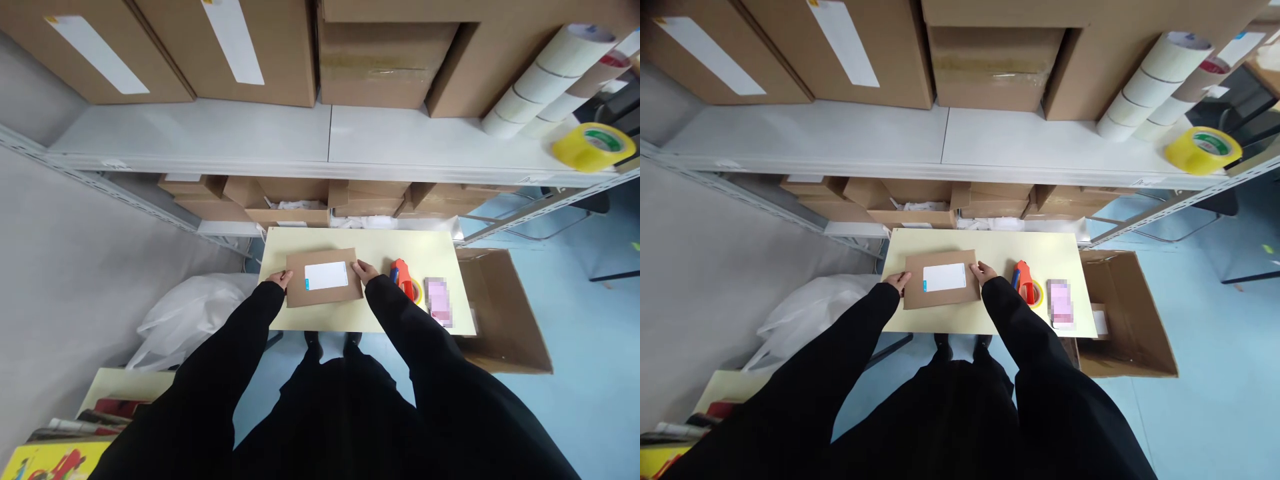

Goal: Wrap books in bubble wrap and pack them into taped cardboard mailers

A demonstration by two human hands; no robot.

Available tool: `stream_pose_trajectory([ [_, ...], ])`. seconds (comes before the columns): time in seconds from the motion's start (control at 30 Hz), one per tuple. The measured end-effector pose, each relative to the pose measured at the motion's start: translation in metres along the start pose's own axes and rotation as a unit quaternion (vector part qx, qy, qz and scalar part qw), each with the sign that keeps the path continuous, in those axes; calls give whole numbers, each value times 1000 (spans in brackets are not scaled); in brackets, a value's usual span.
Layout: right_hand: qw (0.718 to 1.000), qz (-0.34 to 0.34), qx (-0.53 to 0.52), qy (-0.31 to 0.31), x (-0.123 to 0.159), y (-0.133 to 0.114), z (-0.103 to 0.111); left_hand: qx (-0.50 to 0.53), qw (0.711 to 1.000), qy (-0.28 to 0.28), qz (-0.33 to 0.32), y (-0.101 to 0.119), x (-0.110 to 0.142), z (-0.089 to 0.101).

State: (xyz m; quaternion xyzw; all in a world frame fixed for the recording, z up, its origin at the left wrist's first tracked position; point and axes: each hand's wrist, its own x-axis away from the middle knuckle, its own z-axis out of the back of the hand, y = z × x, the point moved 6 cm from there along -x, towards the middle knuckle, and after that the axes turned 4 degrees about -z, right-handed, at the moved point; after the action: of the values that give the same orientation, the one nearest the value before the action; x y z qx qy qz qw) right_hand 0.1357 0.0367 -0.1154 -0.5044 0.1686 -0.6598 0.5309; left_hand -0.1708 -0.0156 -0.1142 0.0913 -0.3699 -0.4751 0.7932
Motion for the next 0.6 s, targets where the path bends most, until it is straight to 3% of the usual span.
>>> stream_pose_trajectory([
  [0.13, 989, 22, 109, 93, 21, 23, 30, -24, 1000, 9, -6, -4, -8, 2],
  [0.2, 964, 7, 208, 167, 38, 38, 54, -32, 999, 26, -28, -1, -12, 6],
  [0.27, 934, -48, 290, 202, 53, 57, 71, -52, 994, 64, -72, 9, -13, 13],
  [0.4, 910, -164, 348, 157, 60, 88, 77, -144, 955, 118, -229, 50, -1, 19],
  [0.5, 910, -200, 343, 123, 52, 99, 71, -206, 918, 71, -331, 81, 13, 9],
  [0.6, 919, -203, 320, 107, 45, 107, 64, -230, 898, 13, -376, 96, 21, -3],
])
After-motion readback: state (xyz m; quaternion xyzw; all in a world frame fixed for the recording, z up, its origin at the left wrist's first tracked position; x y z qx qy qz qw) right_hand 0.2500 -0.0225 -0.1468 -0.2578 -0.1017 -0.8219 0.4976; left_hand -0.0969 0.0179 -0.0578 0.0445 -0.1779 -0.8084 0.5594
